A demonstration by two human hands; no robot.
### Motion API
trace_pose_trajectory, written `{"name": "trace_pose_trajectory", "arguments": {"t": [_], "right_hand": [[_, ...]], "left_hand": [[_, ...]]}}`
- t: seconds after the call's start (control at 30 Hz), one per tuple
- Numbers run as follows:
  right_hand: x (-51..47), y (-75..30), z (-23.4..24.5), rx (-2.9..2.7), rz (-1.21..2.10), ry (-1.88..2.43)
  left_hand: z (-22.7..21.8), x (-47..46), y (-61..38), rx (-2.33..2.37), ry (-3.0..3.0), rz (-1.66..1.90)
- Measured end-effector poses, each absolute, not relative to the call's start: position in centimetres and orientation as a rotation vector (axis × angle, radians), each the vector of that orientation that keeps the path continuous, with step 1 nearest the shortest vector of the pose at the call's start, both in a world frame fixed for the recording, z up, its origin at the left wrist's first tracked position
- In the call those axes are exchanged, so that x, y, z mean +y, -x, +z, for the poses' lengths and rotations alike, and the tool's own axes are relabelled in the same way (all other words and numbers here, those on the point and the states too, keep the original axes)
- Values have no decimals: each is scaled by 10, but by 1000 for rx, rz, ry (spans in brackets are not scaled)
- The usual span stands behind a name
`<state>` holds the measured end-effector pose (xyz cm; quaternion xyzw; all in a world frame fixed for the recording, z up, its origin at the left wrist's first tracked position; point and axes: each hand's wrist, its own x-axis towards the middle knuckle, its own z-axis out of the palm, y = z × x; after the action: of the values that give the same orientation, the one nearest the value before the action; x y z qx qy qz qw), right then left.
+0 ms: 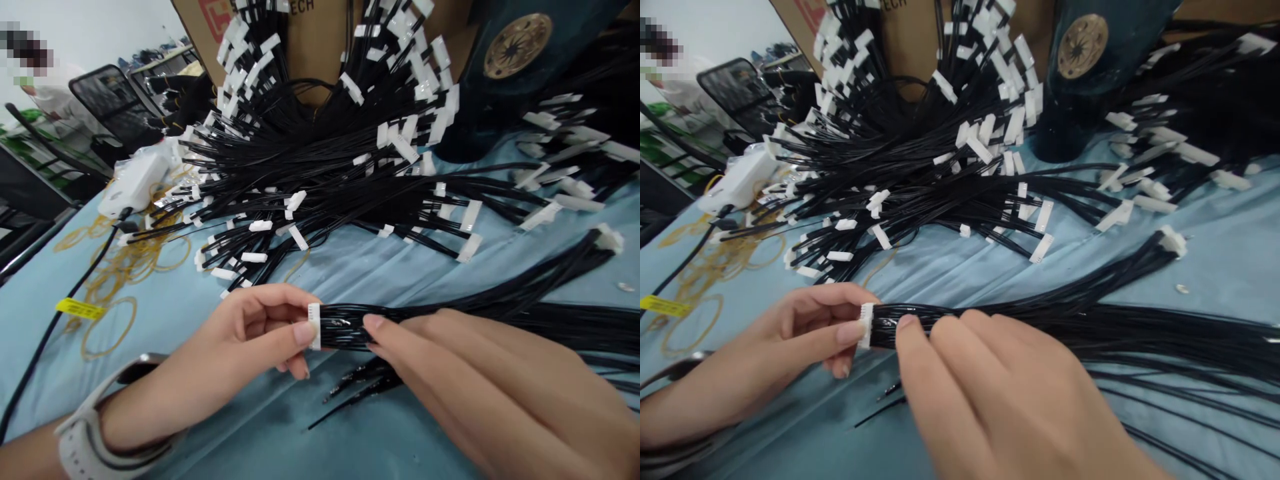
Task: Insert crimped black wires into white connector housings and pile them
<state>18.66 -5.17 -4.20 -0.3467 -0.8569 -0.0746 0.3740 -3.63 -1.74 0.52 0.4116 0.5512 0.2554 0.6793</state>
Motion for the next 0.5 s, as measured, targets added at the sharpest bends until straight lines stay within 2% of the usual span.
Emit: {"name": "trace_pose_trajectory", "arguments": {"t": [0.17,0.5], "right_hand": [[-48,-189,-48,-2153,134,1012],[-52,-190,-58,-2203,226,994]], "left_hand": [[1,-17,39,1248,-916,590],[1,-13,38,1245,-882,611]]}}
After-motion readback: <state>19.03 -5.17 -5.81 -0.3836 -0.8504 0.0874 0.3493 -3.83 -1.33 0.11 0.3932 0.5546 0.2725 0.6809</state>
